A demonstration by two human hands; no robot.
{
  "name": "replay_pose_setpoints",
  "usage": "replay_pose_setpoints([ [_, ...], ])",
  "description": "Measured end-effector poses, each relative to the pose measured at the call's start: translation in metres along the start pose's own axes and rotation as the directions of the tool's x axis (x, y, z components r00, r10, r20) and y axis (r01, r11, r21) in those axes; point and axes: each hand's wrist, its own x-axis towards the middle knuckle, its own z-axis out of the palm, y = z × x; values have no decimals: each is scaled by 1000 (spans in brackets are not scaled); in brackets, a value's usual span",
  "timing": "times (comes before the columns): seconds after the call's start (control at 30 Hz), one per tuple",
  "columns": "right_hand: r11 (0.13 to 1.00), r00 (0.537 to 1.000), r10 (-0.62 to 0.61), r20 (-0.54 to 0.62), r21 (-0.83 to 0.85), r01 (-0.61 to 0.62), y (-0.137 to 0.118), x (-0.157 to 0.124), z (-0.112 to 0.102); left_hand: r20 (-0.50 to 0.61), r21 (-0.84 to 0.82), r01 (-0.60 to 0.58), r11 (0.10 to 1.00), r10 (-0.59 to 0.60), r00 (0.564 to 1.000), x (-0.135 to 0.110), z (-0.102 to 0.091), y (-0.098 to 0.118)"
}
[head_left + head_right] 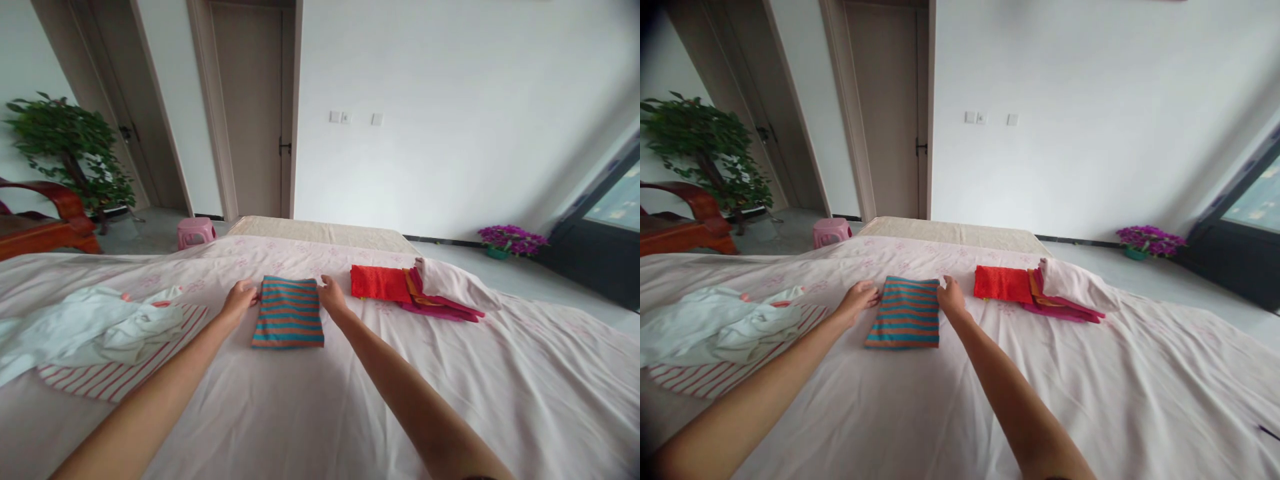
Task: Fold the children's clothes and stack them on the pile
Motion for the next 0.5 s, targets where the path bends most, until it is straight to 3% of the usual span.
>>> replay_pose_setpoints([
  [0.1, 977, 984, -177, -9, -120, 174, -10, -11, 6, 4, 99, -169, 981, 169, 986, -10, 6, 2],
  [0.17, 913, 936, -347, 62, -207, 352, -20, -18, 16, 94, 167, -318, 933, 306, 947, -15, 16, 5],
  [0.23, 840, 883, -435, 174, -275, 468, -24, -23, 27, 242, 343, -462, 818, 399, 885, -18, 27, 4],
  [0.3, 782, 846, -441, 301, -334, 526, -19, -24, 37, 364, 526, -534, 662, 392, 845, -19, 36, -4],
  [0.33, 761, 833, -426, 353, -357, 541, -14, -23, 40, 390, 589, -533, 607, 364, 846, -19, 39, -10],
  [0.4, 742, 830, -382, 405, -401, 537, -2, -20, 41, 400, 647, -503, 574, 307, 864, -17, 40, -21],
  [0.5, 760, 871, -276, 406, -463, 456, 11, -13, 28, 426, 672, -504, 544, 273, 863, -15, 29, -29],
])
